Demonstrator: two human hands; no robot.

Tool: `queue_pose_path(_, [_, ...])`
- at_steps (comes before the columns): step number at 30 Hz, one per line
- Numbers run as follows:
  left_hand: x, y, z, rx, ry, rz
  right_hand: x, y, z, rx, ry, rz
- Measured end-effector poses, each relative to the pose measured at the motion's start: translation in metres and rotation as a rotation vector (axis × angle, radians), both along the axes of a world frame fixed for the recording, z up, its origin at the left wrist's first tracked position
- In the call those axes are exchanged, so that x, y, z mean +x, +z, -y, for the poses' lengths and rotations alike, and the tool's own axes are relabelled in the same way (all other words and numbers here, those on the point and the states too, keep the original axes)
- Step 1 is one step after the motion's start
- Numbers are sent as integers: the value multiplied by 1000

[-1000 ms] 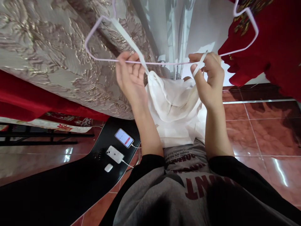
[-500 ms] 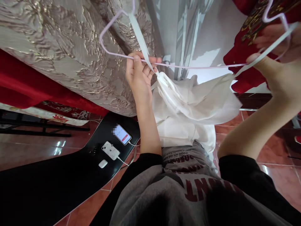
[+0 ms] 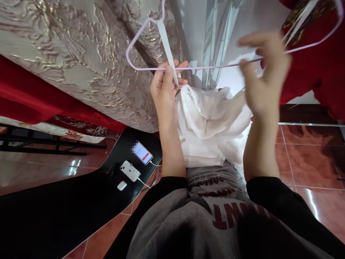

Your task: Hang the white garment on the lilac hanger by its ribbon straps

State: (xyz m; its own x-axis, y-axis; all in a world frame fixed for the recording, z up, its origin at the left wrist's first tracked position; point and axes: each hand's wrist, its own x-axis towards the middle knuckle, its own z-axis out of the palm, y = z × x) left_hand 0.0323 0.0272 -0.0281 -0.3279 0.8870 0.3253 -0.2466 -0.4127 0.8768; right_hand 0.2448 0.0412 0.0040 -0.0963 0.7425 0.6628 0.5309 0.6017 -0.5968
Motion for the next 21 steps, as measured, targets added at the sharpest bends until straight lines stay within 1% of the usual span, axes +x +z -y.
queue_pose_path(2, [-7,-1,1,-5,67,-24,-13,-19,-3,16,-23,112])
queue_pose_path(4, [-18,-1,4,-1,152,-41,-19,-32,-4,36,-113,100])
queue_pose_path(6, [-30,0,10,14,182,-59,-19,-39,-3,83,-163,38])
queue_pose_path(8, [-39,7,20,34,164,-48,-17,-41,2,101,-145,12])
queue_pose_path(10, [-43,20,33,29,130,-10,-17,-41,7,80,-112,8])
queue_pose_path(12, [-40,40,47,-1,71,54,-19,-40,12,57,-85,11])
queue_pose_path(14, [-33,64,59,-49,-68,191,-22,-40,15,55,-58,19])
queue_pose_path(15, [-28,75,63,-43,-133,261,-24,-40,15,61,-48,24])
queue_pose_path(16, [-24,86,66,12,-158,315,-26,-40,16,67,-40,29])
queue_pose_path(17, [-21,94,66,54,-163,379,-27,-40,17,70,-34,34])
queue_pose_path(19, [-17,106,63,105,-92,512,-28,-39,17,65,-28,46])
queue_pose_path(21, [-18,108,55,121,15,590,-27,-38,17,51,-18,59])
